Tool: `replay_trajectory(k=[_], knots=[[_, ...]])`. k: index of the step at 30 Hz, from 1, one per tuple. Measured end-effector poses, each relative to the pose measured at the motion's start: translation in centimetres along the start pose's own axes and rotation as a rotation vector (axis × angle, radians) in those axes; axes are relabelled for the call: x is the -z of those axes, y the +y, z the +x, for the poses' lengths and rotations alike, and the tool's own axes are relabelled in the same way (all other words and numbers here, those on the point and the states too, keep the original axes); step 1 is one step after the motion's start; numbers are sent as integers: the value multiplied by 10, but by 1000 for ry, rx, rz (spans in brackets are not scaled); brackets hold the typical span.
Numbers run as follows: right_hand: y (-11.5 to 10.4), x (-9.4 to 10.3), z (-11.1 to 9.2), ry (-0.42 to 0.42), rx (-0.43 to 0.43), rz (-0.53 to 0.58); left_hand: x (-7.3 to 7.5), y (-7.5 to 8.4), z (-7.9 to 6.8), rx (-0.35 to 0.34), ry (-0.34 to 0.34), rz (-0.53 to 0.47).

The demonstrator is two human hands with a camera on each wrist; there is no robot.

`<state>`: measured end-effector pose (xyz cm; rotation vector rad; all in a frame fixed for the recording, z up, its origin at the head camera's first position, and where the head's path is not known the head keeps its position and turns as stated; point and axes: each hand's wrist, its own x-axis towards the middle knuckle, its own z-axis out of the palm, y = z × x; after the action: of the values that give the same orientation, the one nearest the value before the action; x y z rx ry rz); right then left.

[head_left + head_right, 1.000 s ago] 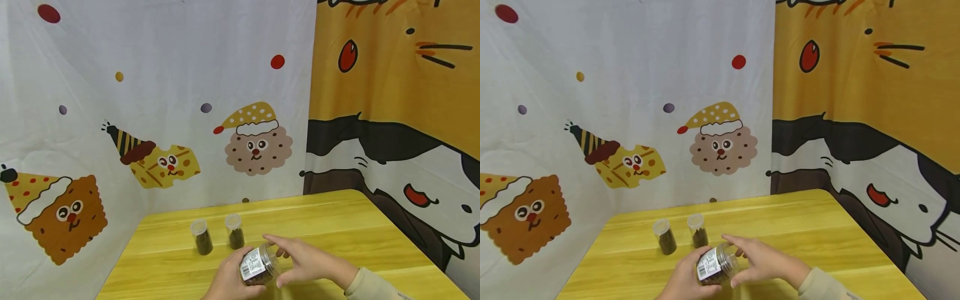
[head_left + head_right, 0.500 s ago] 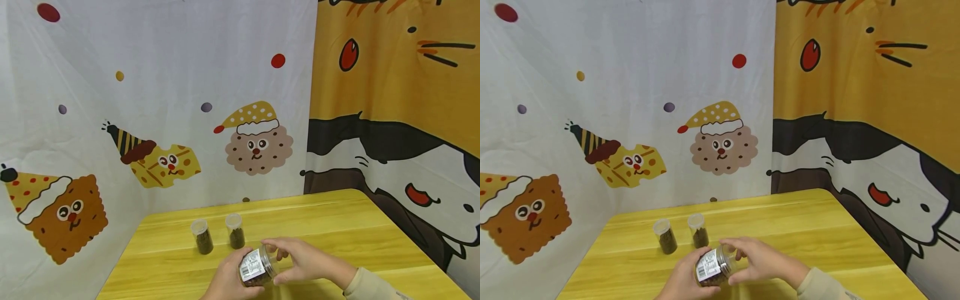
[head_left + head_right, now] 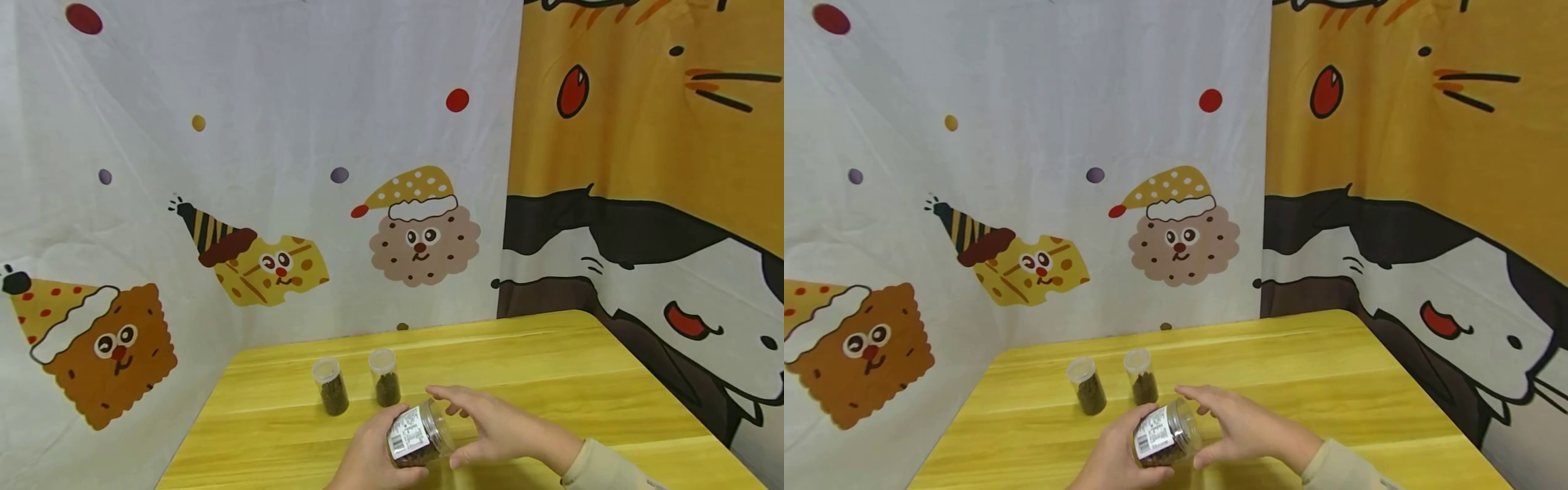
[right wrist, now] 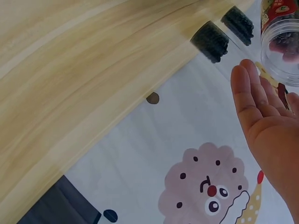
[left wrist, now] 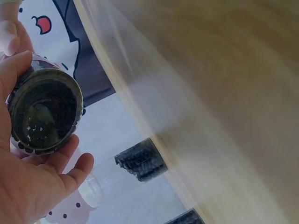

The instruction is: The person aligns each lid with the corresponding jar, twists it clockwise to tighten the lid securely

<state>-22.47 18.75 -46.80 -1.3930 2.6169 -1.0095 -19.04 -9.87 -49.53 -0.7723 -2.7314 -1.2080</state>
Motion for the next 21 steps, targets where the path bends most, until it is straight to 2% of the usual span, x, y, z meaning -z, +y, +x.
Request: replay_trajectory(k=[5, 8, 17, 21], knots=[[-1, -3, 2, 28, 68, -28, 0, 0, 0, -18, 12, 5], [-2, -4, 4, 32, 80, -24, 0, 1, -1, -24, 16, 8], [0, -5, 5, -14, 30, -17, -1, 0, -2, -25, 2, -3], [-1, -5, 5, -53, -33, -3, -2, -2, -2, -1, -5, -16]])
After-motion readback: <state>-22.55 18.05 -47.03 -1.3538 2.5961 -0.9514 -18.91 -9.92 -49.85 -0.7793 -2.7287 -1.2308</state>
